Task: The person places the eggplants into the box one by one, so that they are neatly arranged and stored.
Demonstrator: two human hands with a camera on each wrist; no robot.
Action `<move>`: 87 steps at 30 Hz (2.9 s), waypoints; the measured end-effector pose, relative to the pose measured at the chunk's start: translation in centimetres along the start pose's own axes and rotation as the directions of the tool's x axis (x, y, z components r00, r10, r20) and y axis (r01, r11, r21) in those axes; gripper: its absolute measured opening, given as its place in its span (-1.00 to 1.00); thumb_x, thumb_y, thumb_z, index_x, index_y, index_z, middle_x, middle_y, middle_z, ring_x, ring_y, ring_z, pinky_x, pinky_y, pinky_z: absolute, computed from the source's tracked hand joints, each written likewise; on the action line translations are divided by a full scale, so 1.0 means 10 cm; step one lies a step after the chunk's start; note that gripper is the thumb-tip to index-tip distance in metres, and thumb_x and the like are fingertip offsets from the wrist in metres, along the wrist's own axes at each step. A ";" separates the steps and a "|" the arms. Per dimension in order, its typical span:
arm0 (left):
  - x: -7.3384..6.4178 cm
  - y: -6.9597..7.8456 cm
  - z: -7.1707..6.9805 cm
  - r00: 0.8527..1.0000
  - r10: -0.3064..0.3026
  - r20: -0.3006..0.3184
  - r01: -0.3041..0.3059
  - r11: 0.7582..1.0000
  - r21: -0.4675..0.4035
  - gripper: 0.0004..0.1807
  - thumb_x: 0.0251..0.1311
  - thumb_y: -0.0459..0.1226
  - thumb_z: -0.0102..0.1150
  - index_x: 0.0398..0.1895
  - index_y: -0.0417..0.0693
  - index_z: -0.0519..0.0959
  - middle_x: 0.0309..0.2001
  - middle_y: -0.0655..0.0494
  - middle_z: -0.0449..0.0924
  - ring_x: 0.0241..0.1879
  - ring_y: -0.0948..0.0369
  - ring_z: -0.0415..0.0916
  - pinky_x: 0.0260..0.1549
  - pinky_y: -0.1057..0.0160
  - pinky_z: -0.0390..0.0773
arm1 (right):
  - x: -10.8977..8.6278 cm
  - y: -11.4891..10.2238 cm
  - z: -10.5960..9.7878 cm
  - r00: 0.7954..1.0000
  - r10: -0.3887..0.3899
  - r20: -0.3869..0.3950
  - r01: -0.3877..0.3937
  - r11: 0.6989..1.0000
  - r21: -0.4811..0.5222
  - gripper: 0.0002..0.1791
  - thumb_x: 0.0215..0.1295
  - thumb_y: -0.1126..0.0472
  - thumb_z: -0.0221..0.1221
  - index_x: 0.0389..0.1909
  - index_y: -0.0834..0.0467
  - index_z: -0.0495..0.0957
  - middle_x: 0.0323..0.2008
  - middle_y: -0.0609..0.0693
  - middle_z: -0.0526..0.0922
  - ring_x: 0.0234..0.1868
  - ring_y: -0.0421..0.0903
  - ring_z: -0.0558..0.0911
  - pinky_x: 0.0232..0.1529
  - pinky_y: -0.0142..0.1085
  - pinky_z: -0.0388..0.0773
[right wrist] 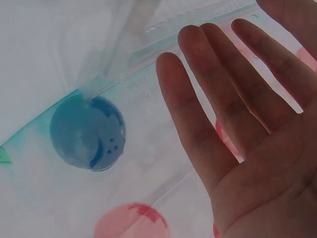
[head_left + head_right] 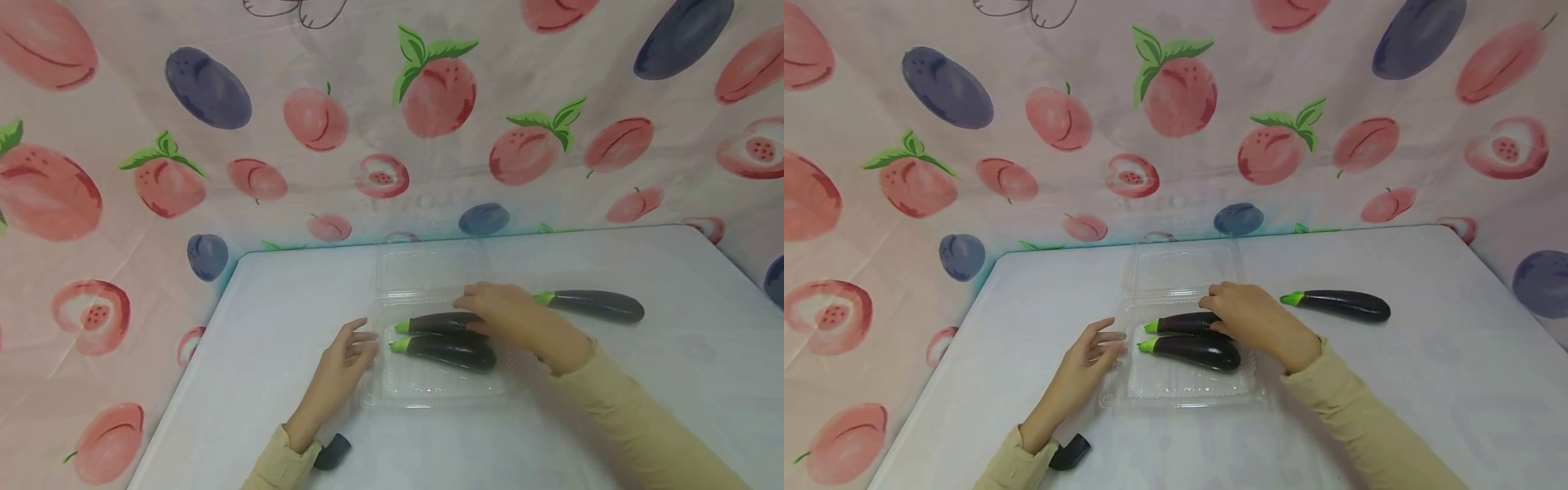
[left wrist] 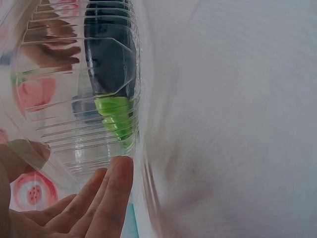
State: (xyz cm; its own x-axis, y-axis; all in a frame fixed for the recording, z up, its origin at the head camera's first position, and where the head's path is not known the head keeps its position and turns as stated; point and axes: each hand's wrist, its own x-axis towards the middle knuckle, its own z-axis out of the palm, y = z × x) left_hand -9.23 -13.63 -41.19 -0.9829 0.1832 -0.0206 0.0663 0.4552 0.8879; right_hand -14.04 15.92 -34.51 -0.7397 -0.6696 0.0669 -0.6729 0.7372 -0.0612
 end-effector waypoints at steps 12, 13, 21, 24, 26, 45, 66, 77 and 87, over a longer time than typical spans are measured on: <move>0.00 -0.02 0.00 1.000 0.023 0.001 -0.023 0.999 -0.043 -0.43 0.44 -0.19 0.10 0.44 -0.12 0.24 0.17 -0.09 0.58 0.09 0.01 0.61 -0.06 0.26 0.69 | -0.12 0.15 0.05 0.999 -0.009 -0.052 0.008 1.000 -0.013 -0.64 0.13 0.22 0.43 -0.04 0.19 0.66 -0.15 0.06 0.68 -0.11 0.02 0.67 -0.13 -0.11 0.70; 0.00 -0.02 0.00 1.000 0.023 0.002 -0.023 0.999 -0.040 -0.43 0.44 -0.19 0.09 0.44 -0.12 0.23 0.17 -0.09 0.57 0.10 0.00 0.61 -0.06 0.27 0.68 | -0.13 0.16 0.05 0.999 -0.003 -0.054 0.002 1.000 -0.012 -0.64 0.12 0.22 0.43 -0.04 0.19 0.66 -0.14 0.07 0.68 -0.10 0.03 0.67 -0.11 -0.10 0.70; 0.00 -0.02 -0.01 1.000 0.013 -0.006 -0.014 0.999 -0.036 -0.44 0.43 -0.20 0.11 0.43 -0.11 0.25 0.16 -0.07 0.58 0.11 0.01 0.60 -0.05 0.26 0.68 | -0.20 0.19 0.04 0.997 0.042 -0.061 -0.041 0.999 0.022 -0.66 0.15 0.23 0.41 -0.04 0.19 0.66 -0.10 0.08 0.68 -0.04 0.06 0.67 -0.03 -0.05 0.68; 0.00 -0.02 -0.01 1.000 0.014 -0.009 -0.015 0.999 -0.037 -0.44 0.43 -0.20 0.11 0.43 -0.11 0.25 0.16 -0.08 0.58 0.10 0.01 0.60 -0.05 0.26 0.68 | -0.21 0.19 0.03 0.997 0.042 -0.063 -0.040 0.999 0.024 -0.66 0.15 0.22 0.41 -0.04 0.18 0.66 -0.11 0.06 0.68 -0.04 0.05 0.67 -0.04 -0.06 0.68; 0.00 -0.02 0.00 1.000 0.009 -0.007 -0.010 0.999 -0.036 -0.44 0.43 -0.20 0.10 0.43 -0.10 0.25 0.16 -0.06 0.58 0.10 0.02 0.61 -0.06 0.26 0.68 | -0.22 0.20 0.04 0.997 0.043 -0.064 -0.041 0.999 0.027 -0.65 0.15 0.23 0.42 -0.03 0.17 0.66 -0.11 0.06 0.68 -0.05 0.04 0.67 -0.04 -0.06 0.68; 0.01 -0.02 0.00 1.000 0.001 -0.005 -0.001 0.999 -0.033 -0.43 0.44 -0.17 0.10 0.44 -0.07 0.24 0.17 -0.04 0.58 0.10 0.02 0.61 -0.04 0.25 0.68 | -0.31 0.34 0.03 0.991 0.117 -0.069 -0.115 0.993 0.023 -0.63 0.15 0.22 0.42 0.00 0.17 0.66 -0.07 0.11 0.69 0.02 0.11 0.66 0.07 0.05 0.63; 0.01 -0.05 0.00 1.000 0.010 -0.003 -0.010 0.999 -0.033 -0.41 0.44 -0.12 0.10 0.44 -0.08 0.24 0.17 -0.04 0.57 0.09 0.03 0.61 -0.03 0.24 0.68 | -0.41 0.64 0.08 0.988 0.138 -0.072 -0.137 0.990 0.027 -0.67 0.15 0.26 0.41 -0.05 0.23 0.68 -0.13 0.12 0.69 -0.02 0.11 0.64 0.01 0.06 0.64; 0.01 -0.02 0.00 1.000 0.008 -0.003 -0.008 1.000 -0.021 -0.43 0.44 -0.17 0.09 0.44 -0.09 0.24 0.17 -0.07 0.57 0.08 0.02 0.62 -0.03 0.24 0.68 | -0.49 0.81 0.22 0.986 0.137 -0.097 -0.132 0.989 0.062 -0.71 0.11 0.35 0.40 -0.12 0.28 0.68 -0.17 0.11 0.67 -0.04 0.12 0.60 0.01 0.05 0.61; 0.01 -0.03 0.00 1.000 0.007 -0.001 -0.007 0.999 -0.033 -0.42 0.45 -0.17 0.09 0.44 -0.10 0.23 0.17 -0.07 0.57 0.10 0.00 0.61 -0.03 0.26 0.68 | -0.59 0.96 0.35 0.982 0.127 -0.137 -0.115 0.989 0.093 -0.70 0.12 0.37 0.39 -0.11 0.34 0.66 -0.17 0.15 0.63 -0.06 0.15 0.59 0.02 0.06 0.59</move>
State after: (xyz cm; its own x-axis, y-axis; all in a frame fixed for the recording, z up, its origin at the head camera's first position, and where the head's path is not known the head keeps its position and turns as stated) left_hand -9.33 -13.69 -41.43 -0.9826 0.1853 -0.0139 0.0674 0.4251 0.9026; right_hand -16.17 26.56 -38.98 -0.8108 -0.5520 0.1946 -0.5815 0.7974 -0.1612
